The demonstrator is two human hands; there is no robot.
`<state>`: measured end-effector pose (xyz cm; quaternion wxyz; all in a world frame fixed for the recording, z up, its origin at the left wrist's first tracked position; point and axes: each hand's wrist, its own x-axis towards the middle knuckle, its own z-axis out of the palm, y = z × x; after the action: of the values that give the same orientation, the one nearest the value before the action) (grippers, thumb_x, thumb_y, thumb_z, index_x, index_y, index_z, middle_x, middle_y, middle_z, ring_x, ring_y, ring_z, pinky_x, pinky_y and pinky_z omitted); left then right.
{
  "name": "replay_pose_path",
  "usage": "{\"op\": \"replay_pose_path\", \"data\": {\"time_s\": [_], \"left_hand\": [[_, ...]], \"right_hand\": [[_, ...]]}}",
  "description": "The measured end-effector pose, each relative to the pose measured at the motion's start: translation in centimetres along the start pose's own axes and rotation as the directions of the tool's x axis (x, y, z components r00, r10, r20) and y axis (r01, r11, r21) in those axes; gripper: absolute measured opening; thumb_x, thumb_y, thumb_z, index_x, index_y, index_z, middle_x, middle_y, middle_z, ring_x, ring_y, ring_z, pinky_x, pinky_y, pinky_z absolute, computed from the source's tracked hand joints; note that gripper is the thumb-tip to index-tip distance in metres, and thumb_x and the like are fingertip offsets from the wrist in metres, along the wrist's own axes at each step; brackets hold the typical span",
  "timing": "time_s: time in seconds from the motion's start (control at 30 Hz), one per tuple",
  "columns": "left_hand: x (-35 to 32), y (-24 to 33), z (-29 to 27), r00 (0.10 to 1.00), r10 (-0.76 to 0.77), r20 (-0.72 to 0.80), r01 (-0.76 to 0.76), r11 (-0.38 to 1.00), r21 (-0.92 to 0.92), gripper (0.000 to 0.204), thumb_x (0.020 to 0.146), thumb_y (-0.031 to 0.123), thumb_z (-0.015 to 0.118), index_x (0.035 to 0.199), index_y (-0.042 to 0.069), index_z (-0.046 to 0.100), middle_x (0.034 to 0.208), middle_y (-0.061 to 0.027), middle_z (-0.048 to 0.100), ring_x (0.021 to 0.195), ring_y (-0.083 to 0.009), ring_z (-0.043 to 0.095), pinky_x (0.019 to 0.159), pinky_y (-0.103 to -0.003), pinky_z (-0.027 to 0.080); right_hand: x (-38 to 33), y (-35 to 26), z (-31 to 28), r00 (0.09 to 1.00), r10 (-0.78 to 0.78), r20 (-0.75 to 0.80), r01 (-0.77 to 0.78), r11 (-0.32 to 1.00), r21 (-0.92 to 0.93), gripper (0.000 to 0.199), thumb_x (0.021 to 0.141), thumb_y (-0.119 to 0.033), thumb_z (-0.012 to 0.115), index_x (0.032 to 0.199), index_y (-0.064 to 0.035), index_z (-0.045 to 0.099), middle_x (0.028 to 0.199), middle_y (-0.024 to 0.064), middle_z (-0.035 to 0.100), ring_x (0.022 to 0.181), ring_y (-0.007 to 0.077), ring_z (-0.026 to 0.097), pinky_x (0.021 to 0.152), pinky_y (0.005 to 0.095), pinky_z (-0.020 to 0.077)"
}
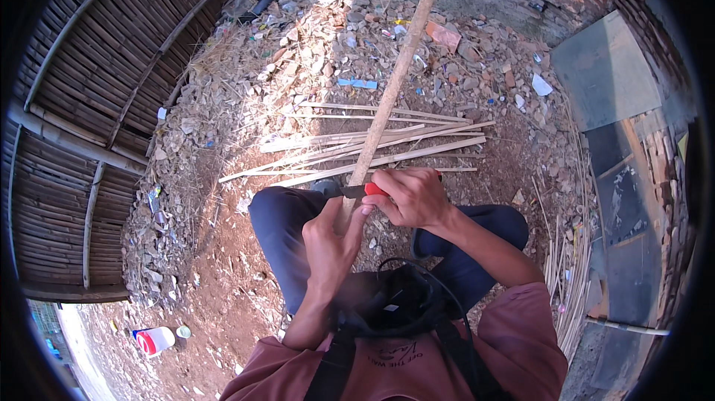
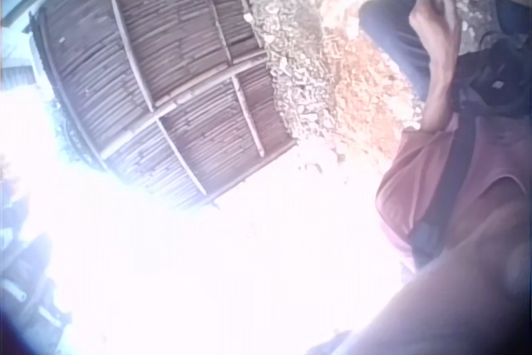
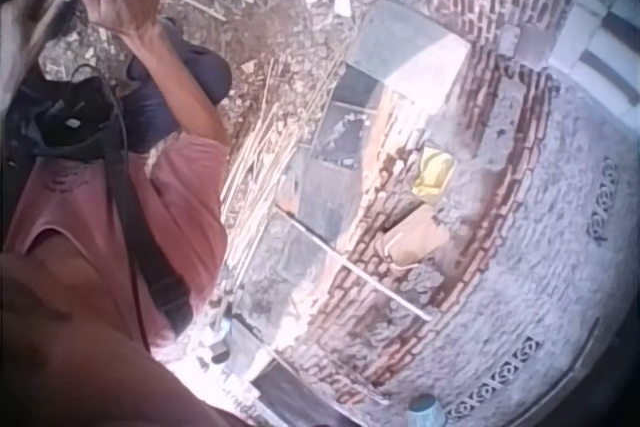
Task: The person shaves a bamboo strip using a small utility knife, removing thin layers of wood from the surface and edges. The person handles the bamboo strip by hand, rotating and repositioning it while applying the blade to different sections over a pile of wood shavings.
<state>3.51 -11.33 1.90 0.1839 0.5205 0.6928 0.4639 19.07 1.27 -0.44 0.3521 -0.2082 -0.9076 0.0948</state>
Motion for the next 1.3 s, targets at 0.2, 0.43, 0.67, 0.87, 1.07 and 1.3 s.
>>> {"op": "replay_pose_path", "data": {"time_s": [0.2,0.43,0.67,0.87,1.07,1.3], "left_hand": [[0.0,-0.1,-0.3,0.998,-0.058,0.014,0.058,0.998,-0.025,0.030,0.097,0.023,0.080,0.090,-0.004,0.067,0.061,-0.0106,0.060,0.054,-0.0112,0.047,0.054,-0.034,0.041],[0.2,0.0,-0.4,0.997,-0.073,0.013,0.073,0.997,-0.030,0.026,0.099,0.021,0.077,0.097,-0.004,0.071,0.062,-0.0115,0.061,0.055,-0.0111,0.049,0.054,-0.033,0.042],[0.4,0.0,-0.3,0.998,-0.054,0.011,0.055,0.998,-0.038,0.024,0.100,0.020,0.075,0.102,-0.004,0.073,0.063,-0.0120,0.062,0.056,-0.0111,0.050,0.055,-0.033,0.044],[0.7,0.2,-0.3,0.999,-0.046,0.003,0.046,0.998,-0.046,0.023,0.099,0.019,0.076,0.102,-0.004,0.072,0.063,-0.0118,0.062,0.055,-0.0112,0.049,0.055,-0.034,0.043],[0.9,0.0,-0.3,1.000,0.019,-0.014,-0.019,1.000,-0.011,0.028,0.098,0.023,0.079,0.098,-0.003,0.070,0.060,-0.0152,0.062,0.049,-0.0254,0.061,0.051,-0.037,0.047],[-2.0,-0.6,-1.1,0.988,-0.107,0.109,0.104,0.994,0.039,0.030,0.099,0.027,0.077,0.092,-0.001,0.069,0.057,-0.0139,0.059,0.049,-0.0262,0.063,0.052,-0.038,0.046]], "right_hand": [[0.0,0.1,0.3,1.000,-0.005,-0.010,0.005,1.000,-0.024,0.038,0.102,-0.047,0.066,0.093,-0.0102,0.063,0.066,0.0064,0.065,0.054,0.0263,0.068,0.050,0.0401,0.0516],[0.2,0.3,0.4,0.999,-0.010,-0.033,0.009,0.999,-0.031,0.038,0.102,-0.048,0.066,0.093,-0.0111,0.064,0.066,0.0059,0.065,0.055,0.0264,0.068,0.051,0.0401,0.0519],[0.4,0.6,0.3,0.999,-0.010,-0.049,0.007,0.998,-0.068,0.038,0.101,-0.049,0.067,0.093,-0.0116,0.064,0.066,0.0059,0.065,0.055,0.0265,0.068,0.053,0.0405,0.0516],[0.6,0.8,0.2,0.998,-0.005,-0.061,-0.001,0.995,-0.097,0.040,0.100,-0.050,0.067,0.094,-0.0114,0.064,0.069,0.0062,0.066,0.057,0.0262,0.068,0.053,0.0397,0.0508],[1.0,0.8,-0.3,0.997,0.001,-0.080,-0.011,0.993,-0.116,0.038,0.102,-0.049,0.066,0.094,-0.0119,0.064,0.072,0.0061,0.067,0.058,0.0264,0.069,0.052,0.0395,0.0501],[3.1,6.1,-6.0,0.921,0.305,-0.241,-0.355,0.912,-0.206,0.034,0.107,-0.042,0.059,0.098,-0.0094,0.065,0.076,0.0102,0.073,0.063,0.0327,0.071,0.052,0.0426,0.0494]]}}
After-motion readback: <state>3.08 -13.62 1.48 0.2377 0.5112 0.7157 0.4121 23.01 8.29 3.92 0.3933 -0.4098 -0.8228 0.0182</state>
